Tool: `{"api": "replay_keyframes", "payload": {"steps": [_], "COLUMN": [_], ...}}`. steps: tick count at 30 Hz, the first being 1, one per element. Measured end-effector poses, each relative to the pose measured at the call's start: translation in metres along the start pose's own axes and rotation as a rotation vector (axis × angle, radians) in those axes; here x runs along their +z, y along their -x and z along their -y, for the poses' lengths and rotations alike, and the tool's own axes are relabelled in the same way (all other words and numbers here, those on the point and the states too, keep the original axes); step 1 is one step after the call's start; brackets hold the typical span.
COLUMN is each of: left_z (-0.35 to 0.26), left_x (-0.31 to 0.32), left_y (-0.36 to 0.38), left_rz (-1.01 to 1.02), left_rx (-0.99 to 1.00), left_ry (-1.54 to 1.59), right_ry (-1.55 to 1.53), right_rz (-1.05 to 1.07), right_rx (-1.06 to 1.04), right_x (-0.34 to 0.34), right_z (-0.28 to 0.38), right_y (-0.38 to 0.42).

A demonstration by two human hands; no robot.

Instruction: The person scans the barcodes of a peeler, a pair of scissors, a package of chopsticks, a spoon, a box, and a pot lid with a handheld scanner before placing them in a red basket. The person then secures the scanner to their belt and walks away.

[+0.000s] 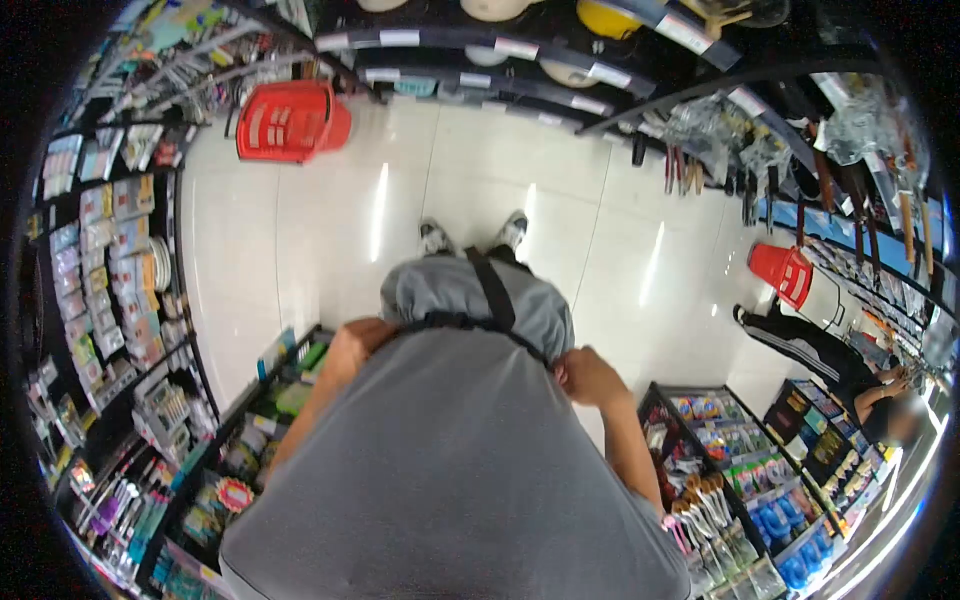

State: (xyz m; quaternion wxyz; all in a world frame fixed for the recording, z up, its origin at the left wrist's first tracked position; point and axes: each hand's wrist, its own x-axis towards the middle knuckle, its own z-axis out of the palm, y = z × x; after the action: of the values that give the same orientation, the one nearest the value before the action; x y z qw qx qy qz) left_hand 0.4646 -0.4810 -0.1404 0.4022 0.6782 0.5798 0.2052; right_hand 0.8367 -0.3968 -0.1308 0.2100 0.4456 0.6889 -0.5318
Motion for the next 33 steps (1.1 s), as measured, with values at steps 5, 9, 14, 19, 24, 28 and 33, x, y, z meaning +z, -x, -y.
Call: {"api": "replay_keyframes", "payload": {"steps": [5, 9, 14, 19, 24, 28, 33], "left_z": [0.006, 0.01, 0.062, 0.168, 0.139, 0.129, 0.125], "left_x": [-0.005, -0.005, 0.036, 0.126, 0.092, 0.073, 0.06], "left_y": [-0.007, -0.007, 0.039, 0.133, 0.127, 0.11, 0.09], "left_rz": [0.103, 0.152, 0.074, -0.116, 0.002, 0.069, 0.124], "left_rx": [0.029, -0.124, -0.573, -0.668, -0.918, -0.973, -0.986], "left_ry": [0.021, 0.23, 0.678, 0.528, 0.539, 0.527, 0.513], "right_ry": [0.012, -0.17, -0.209, -0.544, -0.571, -0.571, -0.573], "right_rz": [0.098, 0.04, 0.196, 0.012, 0.047, 0.07, 0.091], "right_rx": [0.024, -0.029, 0.262, 0.19, 0.223, 0.231, 0.242], "right_x": [-0.007, 0.007, 0.041, 0.113, 0.103, 0.097, 0.09], "right_z": [0.005, -0.015, -0.043, -0.081, -0.074, -0.075, -0.077], "right_y": [0.0, 0.001, 0.008, 0.009, -0.009, -0.016, -0.027]}}
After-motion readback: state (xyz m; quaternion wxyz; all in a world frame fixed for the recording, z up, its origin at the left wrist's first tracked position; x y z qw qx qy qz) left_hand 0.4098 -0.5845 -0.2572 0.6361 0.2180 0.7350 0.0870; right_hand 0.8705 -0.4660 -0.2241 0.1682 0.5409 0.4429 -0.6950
